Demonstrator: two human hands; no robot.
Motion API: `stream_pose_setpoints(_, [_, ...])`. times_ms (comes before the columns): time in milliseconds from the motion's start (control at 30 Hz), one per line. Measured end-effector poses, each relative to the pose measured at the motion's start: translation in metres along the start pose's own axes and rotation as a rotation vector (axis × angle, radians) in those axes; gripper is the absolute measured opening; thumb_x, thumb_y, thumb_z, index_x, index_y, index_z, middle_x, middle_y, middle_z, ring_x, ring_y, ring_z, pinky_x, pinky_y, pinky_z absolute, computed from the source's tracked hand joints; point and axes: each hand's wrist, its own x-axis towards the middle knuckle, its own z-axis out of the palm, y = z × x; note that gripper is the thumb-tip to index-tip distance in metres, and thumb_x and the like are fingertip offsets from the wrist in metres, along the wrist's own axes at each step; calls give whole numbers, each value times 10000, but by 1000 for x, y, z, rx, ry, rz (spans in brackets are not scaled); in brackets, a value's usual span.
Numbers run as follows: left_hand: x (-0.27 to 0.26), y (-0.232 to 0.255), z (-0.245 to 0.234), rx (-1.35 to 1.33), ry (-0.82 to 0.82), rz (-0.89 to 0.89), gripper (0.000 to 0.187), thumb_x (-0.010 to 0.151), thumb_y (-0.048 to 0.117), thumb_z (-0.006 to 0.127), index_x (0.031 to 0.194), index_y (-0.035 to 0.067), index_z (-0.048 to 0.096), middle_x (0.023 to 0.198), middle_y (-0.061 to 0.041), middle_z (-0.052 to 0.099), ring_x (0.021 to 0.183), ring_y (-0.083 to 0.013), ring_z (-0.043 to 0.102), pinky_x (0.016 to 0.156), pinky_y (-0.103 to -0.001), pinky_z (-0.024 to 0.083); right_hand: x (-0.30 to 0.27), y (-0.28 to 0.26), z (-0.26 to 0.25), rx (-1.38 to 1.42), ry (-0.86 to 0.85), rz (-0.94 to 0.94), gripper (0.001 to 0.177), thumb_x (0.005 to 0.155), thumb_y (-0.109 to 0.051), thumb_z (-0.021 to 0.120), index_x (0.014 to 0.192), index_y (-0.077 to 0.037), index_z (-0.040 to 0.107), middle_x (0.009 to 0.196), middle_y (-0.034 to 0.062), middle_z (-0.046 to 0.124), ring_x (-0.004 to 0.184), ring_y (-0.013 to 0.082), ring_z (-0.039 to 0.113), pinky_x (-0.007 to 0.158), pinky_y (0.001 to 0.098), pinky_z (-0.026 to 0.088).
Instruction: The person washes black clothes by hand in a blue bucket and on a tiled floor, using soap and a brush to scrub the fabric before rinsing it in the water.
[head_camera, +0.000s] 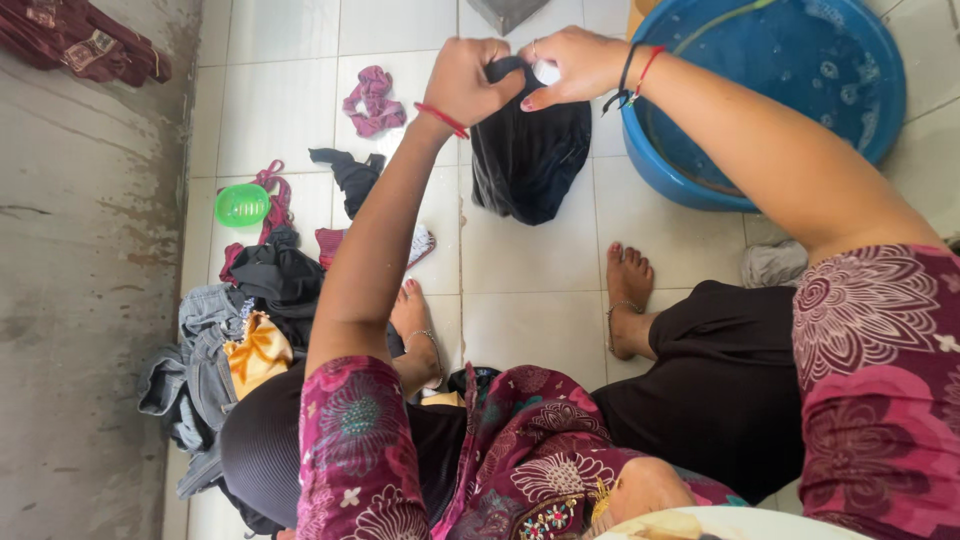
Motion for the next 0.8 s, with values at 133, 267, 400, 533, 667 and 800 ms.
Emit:
stream_pose_setpoints(133, [-23,-41,12,-283,-47,-194,287,919,239,770,748,24,686,649,-48,631,613,-79,538,570,-306,429,-9,22,13,168,-30,11,602,925,-559,727,1306,-102,634,899,116,686,829,252,655,755,378,514])
stream_pose_setpoints(267, [-68,-103,44,-951,-171,-602,402,1007,381,630,862,37,778,803,27,758,721,-43,634,711,-230,510,-15,22,-6,254,-141,89,567,920,-570,663,1288,-139,636,822,115,690,793,256,639,738,377,504])
stream_pose_setpoints(400, [-125,-157,64,-558,-100,-496,474,1083,472,559,854,117,775,831,100,731,823,0,612,786,-211,473,-22,48,-34,23,100,-70,540,1021,-551,684,1280,-79,644,966,155,668,874,280,649,796,390,523])
stream_pose_setpoints(533, [-109,-162,-1,-428,108,-522,533,1003,317,724,571,134,471,588,104,376,562,-37,278,533,-278,191,-46,70,-44,-301,28,56,516,966,-521,714,1297,-124,708,986,167,720,868,328,696,776,427,563])
stream_pose_setpoints(667, [-63,-116,-76,-460,208,-296,615,1046,248,725,541,177,381,554,113,345,533,-34,222,530,-267,167,-60,58,-24,-448,-16,101,646,807,-558,788,1287,-135,702,1004,196,741,900,366,724,813,441,584])
stream_pose_setpoints(800, [-36,-81,-103,-560,238,-219,571,1098,263,693,626,144,393,649,103,334,619,-51,215,594,-298,155,-53,31,12,-392,-267,102,669,779,-501,782,1358,-192,651,954,149,768,909,366,722,818,449,583])
